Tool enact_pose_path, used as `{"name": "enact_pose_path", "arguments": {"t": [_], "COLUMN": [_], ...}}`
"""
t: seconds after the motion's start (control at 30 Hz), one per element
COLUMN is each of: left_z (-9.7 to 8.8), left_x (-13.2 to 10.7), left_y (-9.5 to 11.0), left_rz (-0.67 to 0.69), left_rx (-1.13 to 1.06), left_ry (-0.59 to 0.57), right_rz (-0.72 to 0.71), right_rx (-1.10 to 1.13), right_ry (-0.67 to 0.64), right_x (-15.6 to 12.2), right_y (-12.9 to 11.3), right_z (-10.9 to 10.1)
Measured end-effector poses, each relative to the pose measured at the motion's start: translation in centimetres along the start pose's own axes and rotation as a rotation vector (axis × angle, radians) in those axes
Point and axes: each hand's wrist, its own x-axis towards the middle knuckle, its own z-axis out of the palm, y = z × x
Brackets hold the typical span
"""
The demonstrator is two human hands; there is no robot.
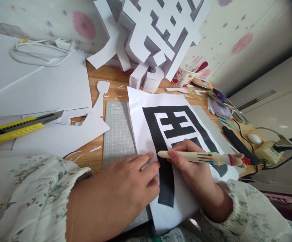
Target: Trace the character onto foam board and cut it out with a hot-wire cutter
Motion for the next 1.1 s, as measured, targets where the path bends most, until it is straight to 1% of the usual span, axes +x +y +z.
{"name": "enact_pose_path", "arguments": {"t": [0.23,0.33,0.47,0.53,0.6,0.67,0.73,0.8,0.87,1.03,1.1], "left_z": [-0.2,-0.1,0.0,0.1,0.2,0.3,0.4,0.5,0.6,0.5,0.5], "left_x": [0.0,-0.1,-0.2,-0.2,-0.2,-0.2,-0.2,-0.2,-0.3,-0.4,-0.3], "left_y": [0.0,-0.1,-0.4,-0.5,-0.5,-0.5,-0.6,-0.6,-0.6,-0.5,-0.6], "left_rz": [-0.020,-0.019,-0.016,-0.009,-0.008,-0.006,-0.001,0.006,0.007,-0.005,0.002], "left_rx": [-0.038,-0.019,0.004,0.004,0.001,-0.002,-0.005,-0.003,0.001,-0.008,-0.012], "left_ry": [0.000,0.030,0.058,0.057,0.037,0.012,0.012,0.028,0.052,0.072,0.062], "right_rz": [0.010,0.015,0.041,0.092,0.180,0.272,0.304,0.260,0.187,0.022,-0.021], "right_rx": [-0.044,-0.002,0.123,0.216,0.279,0.304,0.319,0.306,0.258,0.125,0.109], "right_ry": [-0.015,-0.036,-0.016,-0.006,-0.024,-0.065,-0.117,-0.154,-0.161,-0.049,-0.047], "right_x": [0.1,0.0,-0.1,0.1,0.6,1.6,2.6,3.4,3.7,2.8,2.5], "right_y": [0.0,0.2,1.0,1.3,1.2,0.7,0.1,-0.2,0.0,1.2,1.3], "right_z": [0.3,0.2,-0.1,-0.2,-0.3,-0.4,-0.4,-0.2,0.0,0.5,0.6]}}
